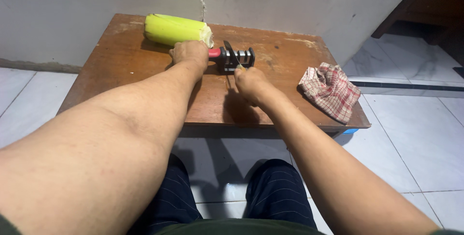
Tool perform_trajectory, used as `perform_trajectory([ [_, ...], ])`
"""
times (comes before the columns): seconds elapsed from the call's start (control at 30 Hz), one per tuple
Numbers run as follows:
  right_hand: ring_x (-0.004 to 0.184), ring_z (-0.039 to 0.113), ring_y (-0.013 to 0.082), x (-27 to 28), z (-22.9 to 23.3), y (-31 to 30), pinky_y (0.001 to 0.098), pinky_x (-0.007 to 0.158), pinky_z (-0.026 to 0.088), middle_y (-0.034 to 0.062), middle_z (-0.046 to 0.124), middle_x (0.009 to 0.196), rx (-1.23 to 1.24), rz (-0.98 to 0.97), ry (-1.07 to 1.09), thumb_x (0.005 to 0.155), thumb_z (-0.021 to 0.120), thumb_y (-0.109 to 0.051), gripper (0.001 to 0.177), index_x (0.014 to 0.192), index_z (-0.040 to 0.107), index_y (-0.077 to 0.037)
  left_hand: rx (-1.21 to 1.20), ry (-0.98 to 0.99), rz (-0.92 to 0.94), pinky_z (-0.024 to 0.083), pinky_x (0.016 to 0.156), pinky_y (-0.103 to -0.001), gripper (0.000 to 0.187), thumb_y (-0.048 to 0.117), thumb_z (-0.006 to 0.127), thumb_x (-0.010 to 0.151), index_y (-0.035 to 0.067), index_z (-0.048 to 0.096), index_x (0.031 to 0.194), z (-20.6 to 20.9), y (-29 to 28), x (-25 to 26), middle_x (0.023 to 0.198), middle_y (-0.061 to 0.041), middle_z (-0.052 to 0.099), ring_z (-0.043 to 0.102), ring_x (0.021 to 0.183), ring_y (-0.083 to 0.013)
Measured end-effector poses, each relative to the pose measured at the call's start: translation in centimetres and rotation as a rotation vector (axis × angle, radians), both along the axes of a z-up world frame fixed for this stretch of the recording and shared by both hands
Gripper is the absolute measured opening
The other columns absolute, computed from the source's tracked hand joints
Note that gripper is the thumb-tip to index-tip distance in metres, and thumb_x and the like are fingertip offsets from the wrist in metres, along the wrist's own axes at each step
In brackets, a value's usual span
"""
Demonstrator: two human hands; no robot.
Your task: The person cleans a wooden table with a cloth, then places a green vegetable on it and uses a peeler to remove the outer layer. The person handles a pitcher, glasses, and a cloth during the cleaning phase.
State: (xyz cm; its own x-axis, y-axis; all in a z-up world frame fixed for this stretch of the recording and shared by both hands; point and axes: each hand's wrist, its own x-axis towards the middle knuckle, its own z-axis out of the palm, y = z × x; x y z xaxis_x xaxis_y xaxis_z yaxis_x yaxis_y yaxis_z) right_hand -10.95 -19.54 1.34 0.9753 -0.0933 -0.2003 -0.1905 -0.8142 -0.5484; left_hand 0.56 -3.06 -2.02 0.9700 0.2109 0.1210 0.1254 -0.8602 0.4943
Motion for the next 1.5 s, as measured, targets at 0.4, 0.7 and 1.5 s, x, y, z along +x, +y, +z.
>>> perform_trajectory([
  [0.4, 0.047, 0.053, 0.0166, 2.9, 2.3, -0.5, 0.0343, 0.038, 0.041, 0.0073, 0.057, 0.064, 0.380, -0.302, 0.045, 0.102, 0.056, -0.043, 0.047, 0.083, 0.060, -0.001, -0.030, 0.008, -0.021, 0.042, 0.103, -0.047, 0.048, 0.038, 0.042, 0.103, 0.006, 0.077, 0.111, 0.6, 0.3, -0.3, 0.120, -0.020, 0.070, 0.063, 0.115, -0.0381],
  [0.7, 0.055, 0.063, 0.0237, 8.3, -1.2, -0.3, 0.0359, 0.048, 0.052, 0.0140, 0.063, 0.068, 0.009, -0.012, 0.090, 0.108, 0.040, -0.032, 0.047, 0.094, 0.068, 0.003, -0.204, 0.025, 0.068, 0.045, 0.099, -0.044, 0.047, 0.043, 0.050, 0.097, 0.004, 0.074, 0.110, 1.3, 0.1, -1.5, 0.118, -0.019, 0.069, 0.059, 0.115, -0.0388],
  [1.5, 0.058, 0.063, 0.0260, 7.0, 0.1, 0.6, 0.0404, 0.052, 0.052, 0.0144, 0.065, 0.069, 0.058, -0.078, 0.090, 0.107, 0.042, -0.035, 0.048, 0.093, 0.069, 0.002, -0.001, -0.021, -0.031, 0.045, 0.100, -0.047, 0.047, 0.039, 0.041, 0.104, 0.009, 0.077, 0.107, 0.1, 0.2, 0.0, 0.117, -0.019, 0.072, 0.064, 0.114, -0.0370],
])
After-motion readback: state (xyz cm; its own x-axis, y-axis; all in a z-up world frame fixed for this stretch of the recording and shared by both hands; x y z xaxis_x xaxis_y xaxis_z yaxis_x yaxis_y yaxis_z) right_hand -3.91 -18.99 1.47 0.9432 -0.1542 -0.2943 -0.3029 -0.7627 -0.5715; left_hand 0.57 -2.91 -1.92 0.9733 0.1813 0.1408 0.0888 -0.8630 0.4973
